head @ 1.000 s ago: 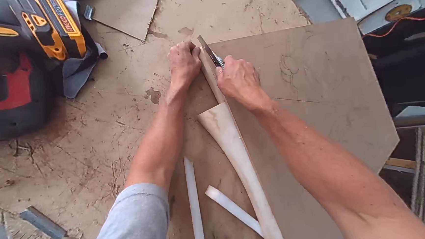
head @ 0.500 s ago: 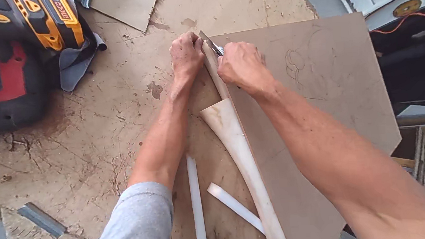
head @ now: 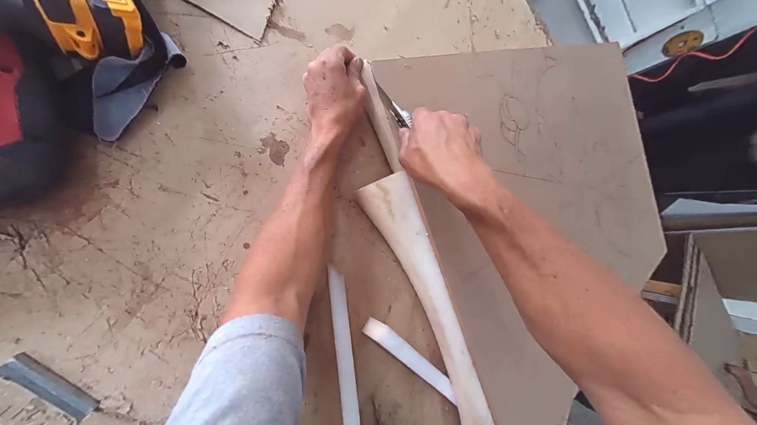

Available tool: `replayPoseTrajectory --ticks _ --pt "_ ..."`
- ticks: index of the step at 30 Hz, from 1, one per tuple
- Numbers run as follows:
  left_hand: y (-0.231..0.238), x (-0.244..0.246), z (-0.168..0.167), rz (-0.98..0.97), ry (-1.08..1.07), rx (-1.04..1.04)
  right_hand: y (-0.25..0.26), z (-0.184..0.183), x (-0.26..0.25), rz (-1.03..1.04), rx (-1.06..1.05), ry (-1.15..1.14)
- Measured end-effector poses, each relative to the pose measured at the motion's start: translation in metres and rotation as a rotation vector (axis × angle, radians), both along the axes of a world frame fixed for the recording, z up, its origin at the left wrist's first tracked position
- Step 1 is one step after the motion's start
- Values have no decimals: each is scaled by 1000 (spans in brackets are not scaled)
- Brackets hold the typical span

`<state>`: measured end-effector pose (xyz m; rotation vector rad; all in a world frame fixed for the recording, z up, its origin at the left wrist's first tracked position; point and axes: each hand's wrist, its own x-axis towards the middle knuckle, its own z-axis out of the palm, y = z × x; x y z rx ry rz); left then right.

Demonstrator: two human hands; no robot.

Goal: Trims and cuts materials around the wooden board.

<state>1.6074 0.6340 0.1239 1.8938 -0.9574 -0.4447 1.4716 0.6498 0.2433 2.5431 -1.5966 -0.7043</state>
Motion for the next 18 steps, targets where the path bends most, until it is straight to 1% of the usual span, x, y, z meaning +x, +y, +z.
replayPoseTrajectory --ticks 3,8,11,15,18 --pt "1 -1 -1 2 3 -4 1 -3 0 -4 3 9" --pt "3 1 0 36 24 -24 30 2 -32 33 -10 -40" --pt "1 0 -1 27 16 -6 38 1 -32 10 -22 -52" --pt "2 3 1 44 25 1 47 4 -53 23 -14 -43" --pt "2 3 1 46 28 12 51 2 -53 8 -12 -35"
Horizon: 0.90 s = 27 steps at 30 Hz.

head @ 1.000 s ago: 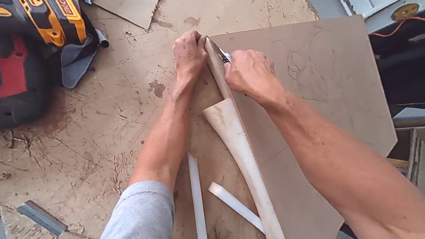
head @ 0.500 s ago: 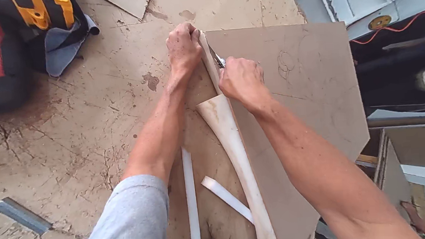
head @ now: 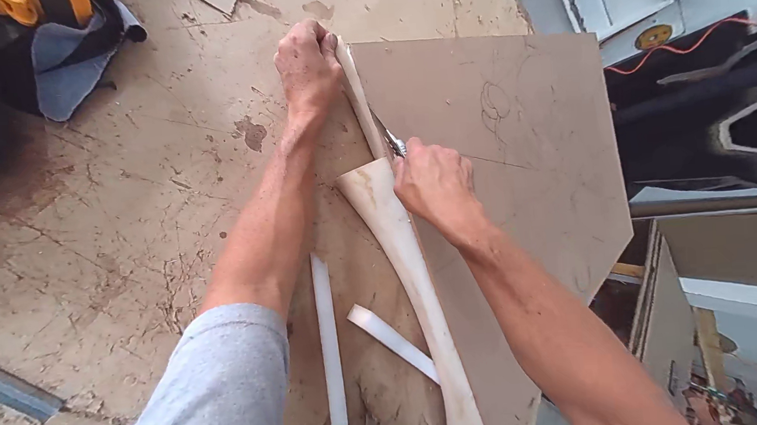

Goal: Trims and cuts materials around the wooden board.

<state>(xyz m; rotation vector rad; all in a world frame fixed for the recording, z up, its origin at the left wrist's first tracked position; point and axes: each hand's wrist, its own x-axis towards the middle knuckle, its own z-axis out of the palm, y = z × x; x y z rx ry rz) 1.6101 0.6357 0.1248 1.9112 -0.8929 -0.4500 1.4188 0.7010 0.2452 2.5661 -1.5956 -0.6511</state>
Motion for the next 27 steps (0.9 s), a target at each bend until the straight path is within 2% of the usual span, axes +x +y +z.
replayPoseTrajectory --ticks 15,20,22,24,26,27 --pt "-1 3 2 76 4 52 31 -2 -47 -70 55 133" --pt "-2 4 5 101 6 77 44 0 -69 -121 105 94" --pt "-2 7 2 102 1 40 54 -3 -79 -129 122 126" --pt "0 4 -4 54 -41 -104 58 -5 -81 -151 132 127" --pt "16 0 -1 8 -79 -271 57 -3 -78 -148 132 109" --pt "30 -9 3 4 -80 -288 56 -3 -77 -142 128 97"
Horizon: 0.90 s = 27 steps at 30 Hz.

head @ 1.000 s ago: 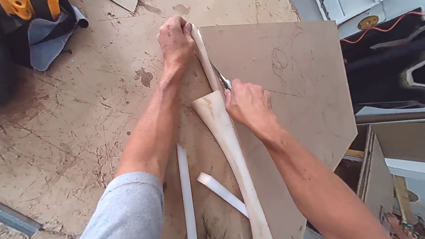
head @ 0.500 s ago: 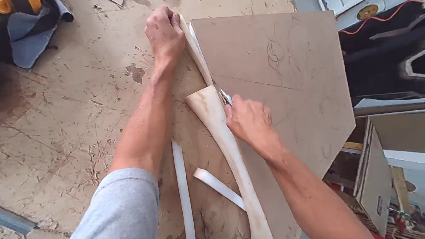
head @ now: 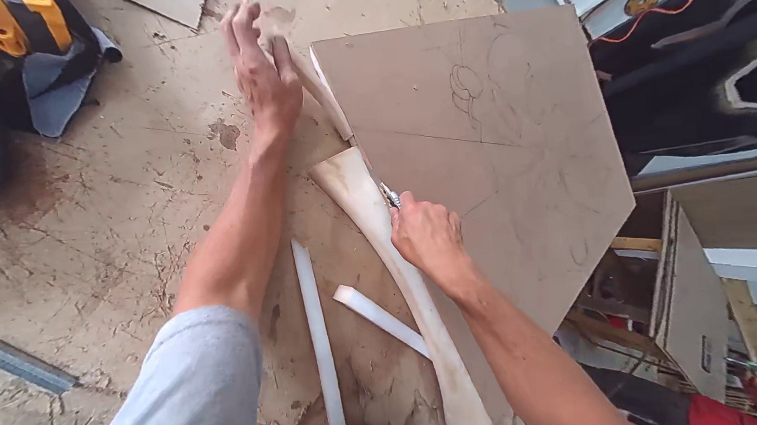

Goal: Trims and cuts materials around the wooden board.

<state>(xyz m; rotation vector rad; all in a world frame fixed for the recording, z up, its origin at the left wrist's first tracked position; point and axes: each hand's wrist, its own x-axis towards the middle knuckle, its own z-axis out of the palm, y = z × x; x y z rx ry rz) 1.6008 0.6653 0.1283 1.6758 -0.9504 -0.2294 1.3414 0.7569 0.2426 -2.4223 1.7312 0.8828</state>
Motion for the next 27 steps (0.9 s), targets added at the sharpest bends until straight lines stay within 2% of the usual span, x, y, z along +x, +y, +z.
replayPoseTrajectory --ticks 3,5,8,10,13,17,21,27 --pt "67 -50 18 -139 -29 250 -1 -1 -2 15 -4 -20" --pt "102 -83 13 -270 -131 363 -2 0 1 10 4 -26" --pt "125 -111 -6 -315 -313 450 7 2 -12 26 -2 -34" --pt "122 -111 -9 -298 -333 416 20 3 -32 21 -6 -47" --pt "120 -107 1 -314 -195 430 33 -2 -46 8 -23 -46" --pt "100 -91 30 -448 149 651 42 0 -58 -19 -2 -43" --pt "87 -73 15 -462 239 605 65 -1 -89 -29 -3 -37" --pt "88 -73 9 -448 371 537 95 -2 -125 -43 -9 -59"
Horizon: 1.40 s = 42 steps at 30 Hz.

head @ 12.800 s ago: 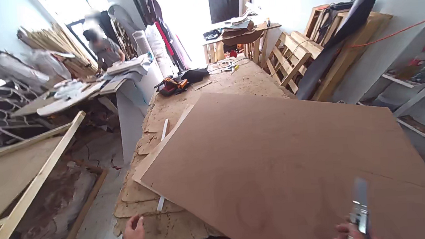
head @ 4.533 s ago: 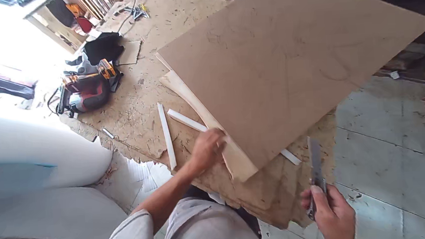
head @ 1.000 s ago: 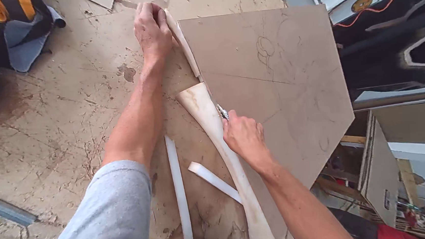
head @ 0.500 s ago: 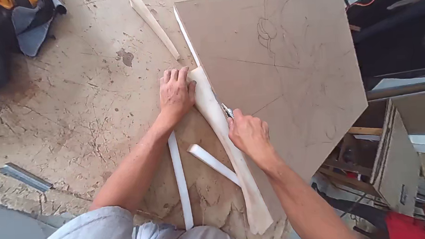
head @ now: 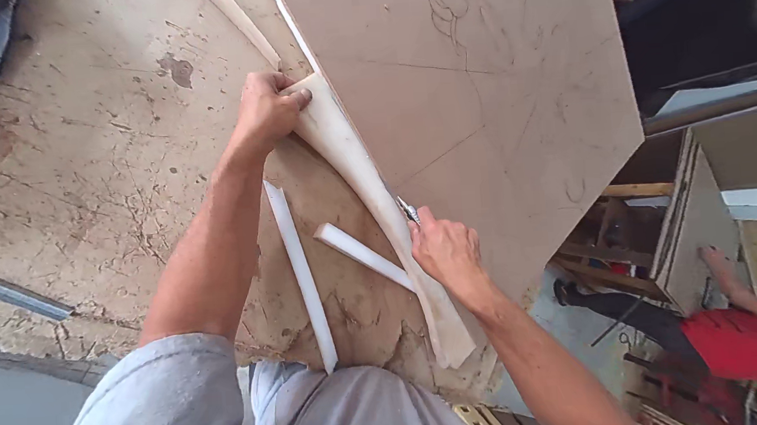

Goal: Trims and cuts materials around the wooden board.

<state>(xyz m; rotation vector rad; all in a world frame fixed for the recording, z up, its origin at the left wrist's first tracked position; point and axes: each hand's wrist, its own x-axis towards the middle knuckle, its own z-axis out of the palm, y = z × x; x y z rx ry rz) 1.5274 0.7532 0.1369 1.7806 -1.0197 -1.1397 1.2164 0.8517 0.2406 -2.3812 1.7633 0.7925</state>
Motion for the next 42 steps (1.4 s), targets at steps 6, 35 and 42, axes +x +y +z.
replayPoseTrajectory --ticks 6,35,42 --pt "-1 -5 6 32 61 38 28 3 -31 -31 17 -8" --pt "225 -289 17 -379 -858 -79 143 11 -185 -72 127 -81" --pt "234 -300 -7 -212 -808 -189 186 0 -246 -16 65 -128"
